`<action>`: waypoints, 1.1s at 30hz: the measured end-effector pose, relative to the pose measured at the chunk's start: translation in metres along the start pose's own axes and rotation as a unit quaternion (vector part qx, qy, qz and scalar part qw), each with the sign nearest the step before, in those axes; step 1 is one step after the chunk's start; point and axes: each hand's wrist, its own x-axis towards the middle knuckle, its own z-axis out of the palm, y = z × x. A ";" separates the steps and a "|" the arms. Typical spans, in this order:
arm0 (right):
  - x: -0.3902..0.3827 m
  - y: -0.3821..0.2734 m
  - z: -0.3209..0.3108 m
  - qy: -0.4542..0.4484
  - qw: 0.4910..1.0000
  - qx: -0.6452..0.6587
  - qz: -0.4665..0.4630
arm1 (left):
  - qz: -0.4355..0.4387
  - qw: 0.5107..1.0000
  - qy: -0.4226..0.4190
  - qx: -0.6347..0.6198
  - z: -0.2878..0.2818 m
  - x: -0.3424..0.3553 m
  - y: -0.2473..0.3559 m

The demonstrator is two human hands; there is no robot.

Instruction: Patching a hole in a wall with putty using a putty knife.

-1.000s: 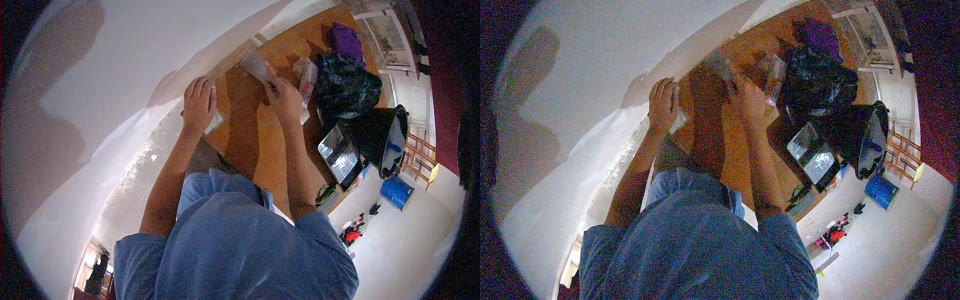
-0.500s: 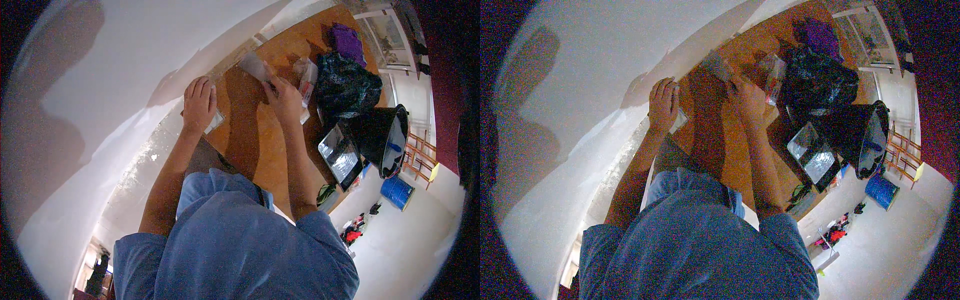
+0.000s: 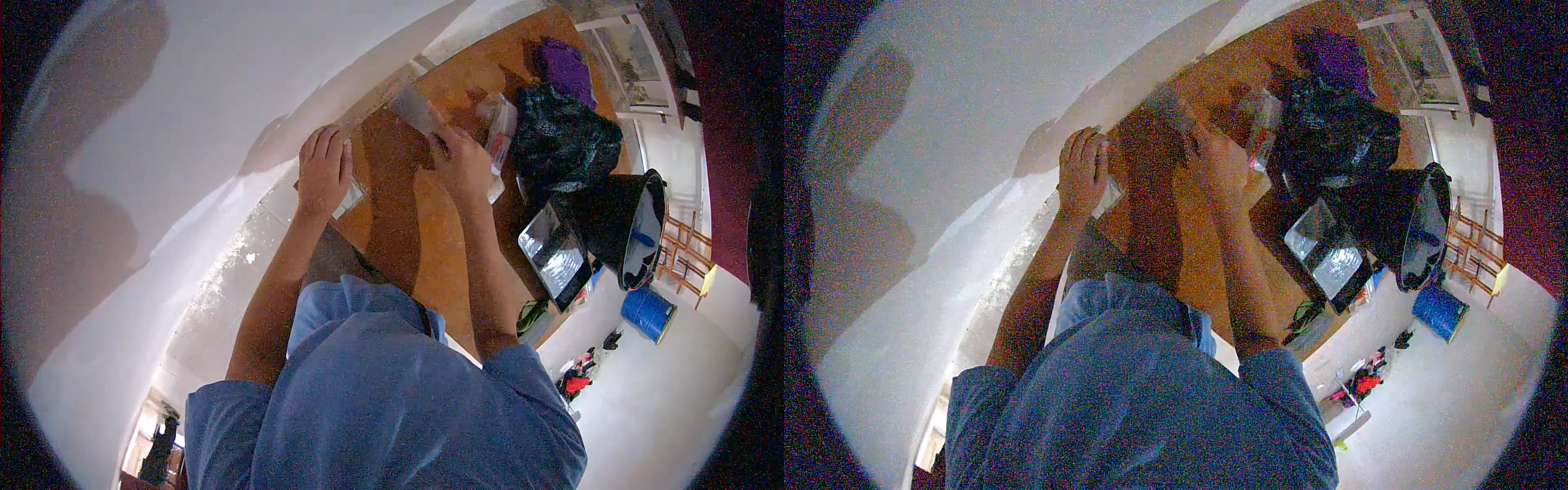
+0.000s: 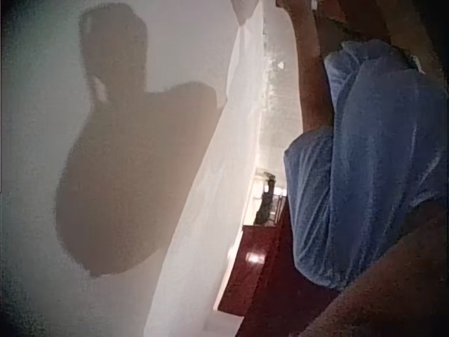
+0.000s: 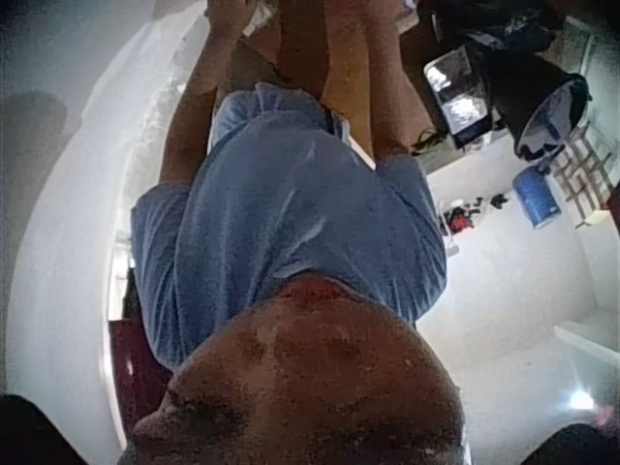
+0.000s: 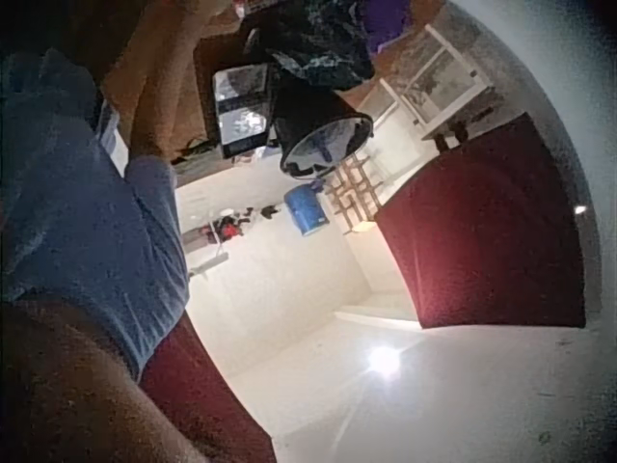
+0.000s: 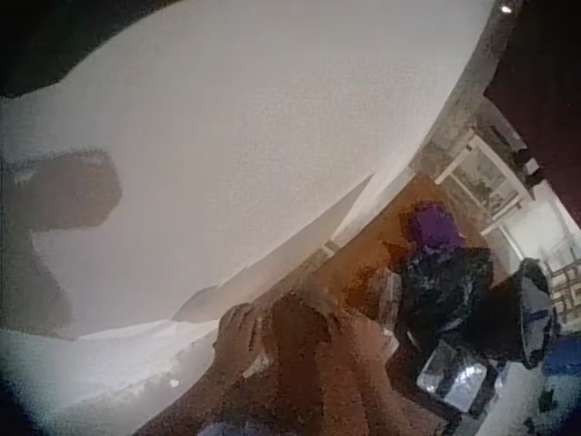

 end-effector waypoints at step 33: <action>0.003 -0.015 -0.012 0.047 0.996 0.054 -0.049 | -0.003 1.000 0.001 0.002 0.000 -0.002 -0.003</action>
